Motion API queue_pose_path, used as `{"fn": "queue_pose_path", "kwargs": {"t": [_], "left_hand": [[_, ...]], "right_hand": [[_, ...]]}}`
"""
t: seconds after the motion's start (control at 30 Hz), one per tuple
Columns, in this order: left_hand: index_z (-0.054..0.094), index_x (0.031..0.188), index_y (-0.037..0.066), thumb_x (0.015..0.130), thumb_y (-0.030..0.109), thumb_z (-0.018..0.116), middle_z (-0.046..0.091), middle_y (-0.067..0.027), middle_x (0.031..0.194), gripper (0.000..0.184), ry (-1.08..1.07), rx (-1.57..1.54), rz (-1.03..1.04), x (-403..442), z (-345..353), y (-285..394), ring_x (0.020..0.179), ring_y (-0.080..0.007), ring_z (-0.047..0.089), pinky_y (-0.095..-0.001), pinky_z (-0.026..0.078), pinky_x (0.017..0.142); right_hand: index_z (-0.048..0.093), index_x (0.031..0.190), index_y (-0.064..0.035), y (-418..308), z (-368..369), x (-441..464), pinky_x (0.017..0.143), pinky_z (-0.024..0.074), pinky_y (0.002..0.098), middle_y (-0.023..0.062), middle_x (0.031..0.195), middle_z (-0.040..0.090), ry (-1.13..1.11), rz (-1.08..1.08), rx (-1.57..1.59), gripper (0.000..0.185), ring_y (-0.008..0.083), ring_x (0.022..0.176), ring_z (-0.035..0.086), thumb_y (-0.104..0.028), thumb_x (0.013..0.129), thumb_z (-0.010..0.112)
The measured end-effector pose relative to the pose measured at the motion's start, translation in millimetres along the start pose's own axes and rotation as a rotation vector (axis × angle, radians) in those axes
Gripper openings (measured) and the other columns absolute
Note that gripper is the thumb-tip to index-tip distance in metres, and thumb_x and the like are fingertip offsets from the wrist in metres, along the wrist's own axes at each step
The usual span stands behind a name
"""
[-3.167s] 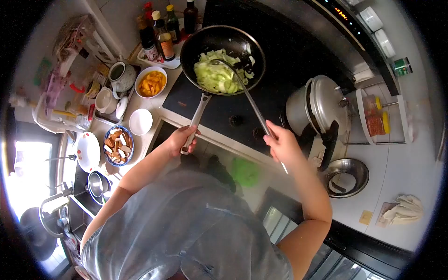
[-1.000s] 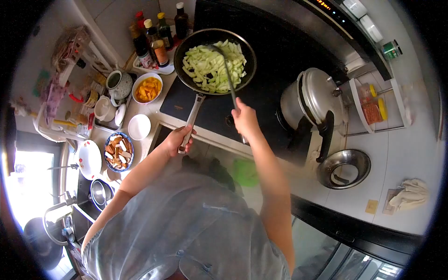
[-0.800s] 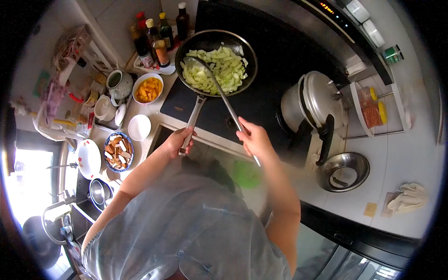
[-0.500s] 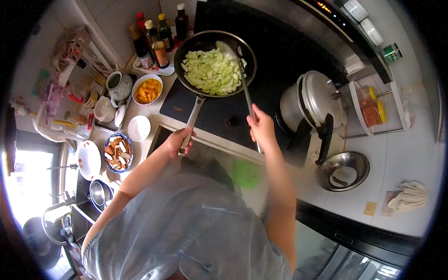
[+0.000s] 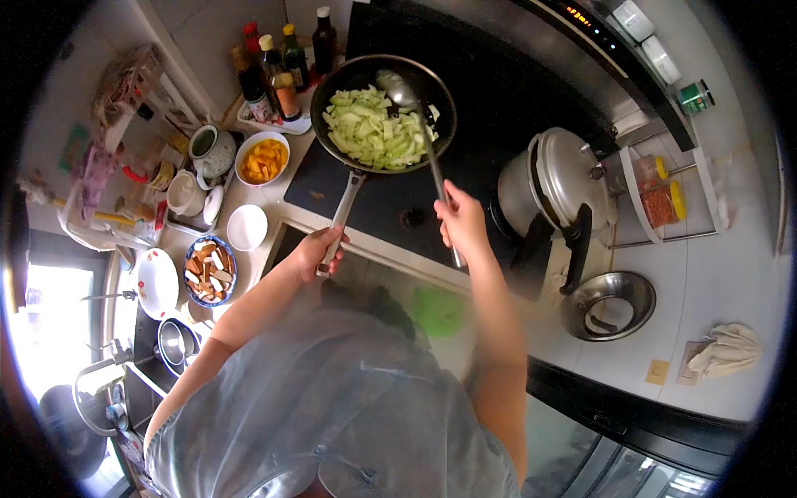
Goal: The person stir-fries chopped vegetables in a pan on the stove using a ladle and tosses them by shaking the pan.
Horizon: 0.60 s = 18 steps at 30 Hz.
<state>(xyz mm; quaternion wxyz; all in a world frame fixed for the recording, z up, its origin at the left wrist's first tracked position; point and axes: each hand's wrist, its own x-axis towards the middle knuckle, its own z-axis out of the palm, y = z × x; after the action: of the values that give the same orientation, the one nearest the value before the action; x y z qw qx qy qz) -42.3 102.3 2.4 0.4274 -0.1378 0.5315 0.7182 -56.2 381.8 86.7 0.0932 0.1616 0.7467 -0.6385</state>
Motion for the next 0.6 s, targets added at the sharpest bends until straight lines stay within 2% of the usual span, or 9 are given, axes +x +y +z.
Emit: {"fn": "queue_pose_path", "kwargs": {"t": [0.1, 0.27, 0.37, 0.4, 0.43, 0.47, 0.5, 0.57, 0.6], "left_hand": [[0.048, 0.096, 0.01, 0.09, 0.048, 0.045, 0.049, -0.0018, 0.066, 0.039, -0.002, 0.007, 0.003, -1.7, -0.3, -0.9, 0.047, -0.0132, 0.044, -0.0276, 0.038, 0.046], [0.048, 0.096, 0.01, 0.09, 0.048, 0.046, 0.049, -0.0019, 0.066, 0.04, -0.002, -0.002, -0.003, 0.0, 0.0, -0.9, 0.047, -0.0132, 0.044, -0.0264, 0.038, 0.045], [0.048, 0.096, 0.009, 0.09, 0.048, 0.045, 0.048, -0.002, 0.065, 0.04, -0.005, -0.015, 0.004, 0.0, -0.8, -0.3, 0.047, -0.0131, 0.044, -0.0265, 0.038, 0.045], [0.048, 0.096, 0.009, 0.09, 0.048, 0.045, 0.048, -0.002, 0.065, 0.04, -0.007, -0.023, 0.009, -0.3, -0.6, -1.0, 0.047, -0.0131, 0.044, -0.0267, 0.038, 0.045], [0.048, 0.096, 0.009, 0.09, 0.047, 0.045, 0.048, -0.002, 0.065, 0.039, -0.011, -0.031, 0.014, -0.4, -0.3, -2.0, 0.047, -0.0131, 0.044, -0.0269, 0.038, 0.045], [0.047, 0.096, 0.008, 0.09, 0.047, 0.045, 0.048, -0.0021, 0.065, 0.039, -0.014, -0.038, 0.012, -0.3, -0.1, -2.8, 0.047, -0.0133, 0.044, -0.0269, 0.038, 0.044], [0.047, 0.097, 0.008, 0.091, 0.047, 0.044, 0.048, -0.0022, 0.065, 0.039, -0.016, -0.044, 0.012, 0.1, 0.1, -2.6, 0.047, -0.0134, 0.044, -0.027, 0.038, 0.044], [0.047, 0.097, 0.008, 0.091, 0.046, 0.044, 0.048, -0.0025, 0.065, 0.039, -0.014, -0.046, 0.016, 0.0, 0.5, -0.1, 0.047, -0.0137, 0.044, -0.0271, 0.038, 0.044], [0.047, 0.097, 0.008, 0.091, 0.046, 0.044, 0.048, -0.0027, 0.065, 0.038, -0.009, -0.04, 0.016, -0.9, 0.9, 1.0, 0.047, -0.0139, 0.044, -0.0272, 0.038, 0.045]], "right_hand": [[0.035, 0.136, -0.0075, 1.9, 7.2, 34.2, 0.034, 0.0322, 0.0241, 0.0024, 0.067, 0.047, 0.099, -0.032, 0.039, 0.052, 0.0078, 0.041, 0.04, -0.006, 0.087, 0.053], [0.037, 0.134, -0.0048, -17.0, 5.8, 59.9, 0.035, 0.0345, 0.0267, 0.0028, 0.064, 0.047, -0.266, 0.15, 0.218, 0.051, 0.0097, 0.041, 0.042, -0.006, 0.086, 0.055], [0.041, 0.132, -0.0066, -27.5, -7.6, 32.7, 0.034, 0.0305, 0.0243, 0.0016, 0.067, 0.047, -0.334, -0.006, -0.286, 0.048, 0.0061, 0.042, 0.041, -0.005, 0.086, 0.054], [0.043, 0.131, -0.0095, -41.2, -16.5, 18.5, 0.04, 0.0365, 0.0275, 0.0051, 0.068, 0.048, -0.328, 0.002, -0.531, 0.048, 0.0084, 0.048, 0.046, -0.007, 0.085, 0.056], [0.045, 0.13, -0.0129, -25.4, -36.9, 20.9, 0.053, 0.044, 0.0314, 0.0116, 0.074, 0.054, -0.282, -0.475, -0.915, 0.049, 0.0174, 0.059, 0.056, -0.009, 0.083, 0.059], [0.046, 0.129, -0.0139, -34.8, -50.7, 7.3, 0.067, 0.0458, 0.0353, 0.0166, 0.083, 0.058, -0.262, -0.533, -1.044, 0.05, 0.0281, 0.075, 0.059, -0.01, 0.082, 0.06], [0.046, 0.128, -0.014, -56.4, -56.3, -13.7, 0.07, 0.0459, 0.0382, 0.0174, 0.09, 0.059, -0.217, -0.49, -1.168, 0.048, 0.0329, 0.081, 0.057, -0.01, 0.082, 0.058], [0.047, 0.127, -0.0125, -72.2, -67.2, -30.1, 0.066, 0.0476, 0.0432, 0.0163, 0.092, 0.058, -0.13, -0.475, -1.395, 0.044, 0.0362, 0.075, 0.058, -0.01, 0.083, 0.054], [0.046, 0.127, -0.0119, -67.6, -74.6, -28.2, 0.066, 0.0478, 0.0428, 0.0166, 0.09, 0.058, -0.077, -0.527, -1.35, 0.044, 0.0365, 0.075, 0.058, -0.01, 0.084, 0.053]]}}
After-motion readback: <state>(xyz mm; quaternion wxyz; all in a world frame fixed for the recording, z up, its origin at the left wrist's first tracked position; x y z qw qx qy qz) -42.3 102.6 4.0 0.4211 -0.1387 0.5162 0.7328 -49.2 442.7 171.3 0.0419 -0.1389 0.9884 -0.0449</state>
